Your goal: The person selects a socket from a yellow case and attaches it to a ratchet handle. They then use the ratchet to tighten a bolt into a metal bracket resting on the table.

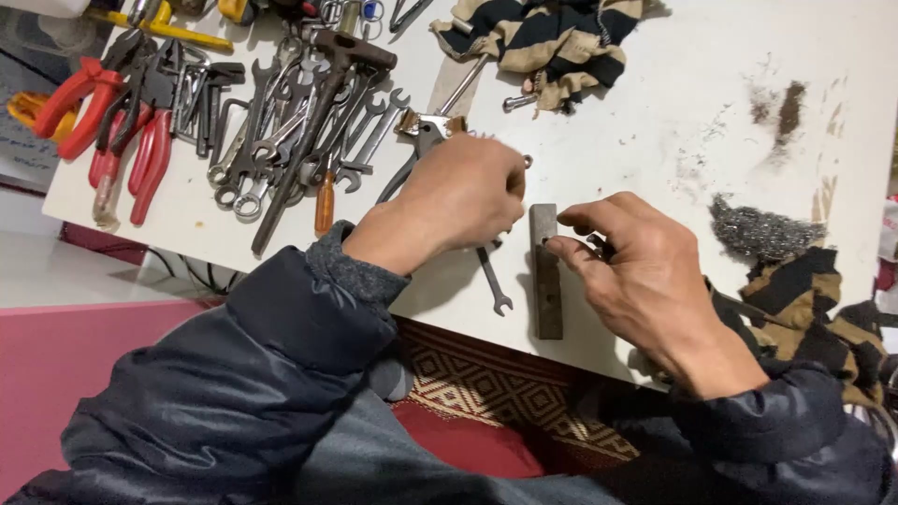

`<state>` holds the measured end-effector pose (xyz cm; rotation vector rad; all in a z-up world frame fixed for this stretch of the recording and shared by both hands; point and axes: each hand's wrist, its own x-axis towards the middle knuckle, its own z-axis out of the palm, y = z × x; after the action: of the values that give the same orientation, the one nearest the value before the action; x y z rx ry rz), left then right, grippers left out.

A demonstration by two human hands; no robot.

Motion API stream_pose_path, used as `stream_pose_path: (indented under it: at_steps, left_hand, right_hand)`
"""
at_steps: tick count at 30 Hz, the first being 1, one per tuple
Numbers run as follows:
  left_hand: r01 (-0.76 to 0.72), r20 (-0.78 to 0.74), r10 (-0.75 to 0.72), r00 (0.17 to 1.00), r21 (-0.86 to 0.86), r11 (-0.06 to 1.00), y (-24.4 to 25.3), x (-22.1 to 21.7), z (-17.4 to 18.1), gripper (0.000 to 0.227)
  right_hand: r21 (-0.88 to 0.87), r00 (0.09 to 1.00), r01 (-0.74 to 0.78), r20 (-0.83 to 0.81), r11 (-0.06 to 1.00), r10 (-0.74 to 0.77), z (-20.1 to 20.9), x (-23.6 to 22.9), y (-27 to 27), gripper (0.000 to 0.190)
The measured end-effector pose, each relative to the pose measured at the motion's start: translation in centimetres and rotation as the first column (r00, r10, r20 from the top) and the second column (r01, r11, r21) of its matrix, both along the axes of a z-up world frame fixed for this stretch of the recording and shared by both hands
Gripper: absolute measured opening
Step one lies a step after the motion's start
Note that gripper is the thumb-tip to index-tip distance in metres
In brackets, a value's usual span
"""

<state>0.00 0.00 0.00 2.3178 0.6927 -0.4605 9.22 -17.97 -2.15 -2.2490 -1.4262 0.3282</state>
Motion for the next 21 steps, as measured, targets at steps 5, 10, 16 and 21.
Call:
stream_pose_path:
  at_steps: [5,10,16,21]
  left_hand:
    - [0.249,-0.136,-0.228,0.964,0.160,0.955,0.8,-0.9,-4.0,0.032]
    - [0.295,0.005,-0.306,0.952,0.249,0.923,0.9,-1.0,-7.0,0.019]
    - [0.304,-0.126,-0.280,0.952,0.259,0.917,0.9,0.2,-6.5,0.013]
    - [0.254,-0.058,-0.251,0.966,0.366,0.895,1.8,0.0,-7.9,0.018]
  right_hand:
    - [0.002,1.000,-0.004,-0.009,1.000,0.004,1.4,0.3,-0.1,0.032]
    - [0.001,0.999,-0.002,0.052,1.000,0.002,2.2,0.3,-0.6,0.036]
    - [0.035,0.999,-0.014,0.041,0.999,0.012,2.8,0.2,-0.8,0.032]
    - [0.005,0.998,0.013,0.062,1.000,-0.013,3.0,0.3,-1.1,0.030]
